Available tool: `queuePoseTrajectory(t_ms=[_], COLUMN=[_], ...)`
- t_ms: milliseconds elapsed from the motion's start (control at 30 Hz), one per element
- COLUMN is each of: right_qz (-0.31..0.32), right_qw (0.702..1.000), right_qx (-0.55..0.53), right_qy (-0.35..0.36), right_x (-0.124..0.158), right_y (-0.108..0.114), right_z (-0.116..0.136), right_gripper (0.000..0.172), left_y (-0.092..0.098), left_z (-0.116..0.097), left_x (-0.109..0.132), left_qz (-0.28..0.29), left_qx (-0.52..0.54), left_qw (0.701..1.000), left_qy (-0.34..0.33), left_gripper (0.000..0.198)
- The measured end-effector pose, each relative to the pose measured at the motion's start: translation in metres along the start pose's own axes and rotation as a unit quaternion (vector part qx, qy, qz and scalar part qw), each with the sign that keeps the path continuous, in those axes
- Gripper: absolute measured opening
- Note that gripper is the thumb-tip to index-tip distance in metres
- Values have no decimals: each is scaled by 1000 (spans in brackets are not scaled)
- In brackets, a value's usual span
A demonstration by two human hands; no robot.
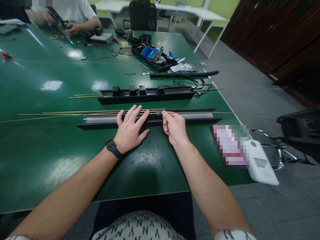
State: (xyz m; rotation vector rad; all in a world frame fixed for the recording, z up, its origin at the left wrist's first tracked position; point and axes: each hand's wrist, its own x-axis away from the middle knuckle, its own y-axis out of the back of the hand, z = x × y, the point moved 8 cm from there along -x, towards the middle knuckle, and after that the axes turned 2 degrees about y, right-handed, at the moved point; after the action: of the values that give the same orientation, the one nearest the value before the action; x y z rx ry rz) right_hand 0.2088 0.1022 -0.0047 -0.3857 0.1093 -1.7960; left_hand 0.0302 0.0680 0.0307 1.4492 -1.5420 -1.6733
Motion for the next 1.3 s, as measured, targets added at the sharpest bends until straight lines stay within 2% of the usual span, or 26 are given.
queuePoseTrajectory(t_ms=[100, 300, 700, 1300], right_qz=[0, -2, 8, 2], right_qw=[1000, 1000, 1000, 1000], right_qx=[0, 12, 3, 8], right_qy=[4, 10, 1, 0], right_x=[0, -2, 0, -1], right_y=[0, 0, 0, 0], right_z=[0, -1, 0, -2], right_gripper=[21, 35, 24, 39], left_y=[0, 1, 0, 2], left_z=[-1, -1, -1, -1], left_x=[0, -1, -1, -1], left_qz=[0, 4, 8, 8], left_qx=[-1, 1, -2, 3], left_qw=[1000, 1000, 1000, 1000], left_qy=[0, 2, 4, 5], left_gripper=[71, 72, 72, 71])
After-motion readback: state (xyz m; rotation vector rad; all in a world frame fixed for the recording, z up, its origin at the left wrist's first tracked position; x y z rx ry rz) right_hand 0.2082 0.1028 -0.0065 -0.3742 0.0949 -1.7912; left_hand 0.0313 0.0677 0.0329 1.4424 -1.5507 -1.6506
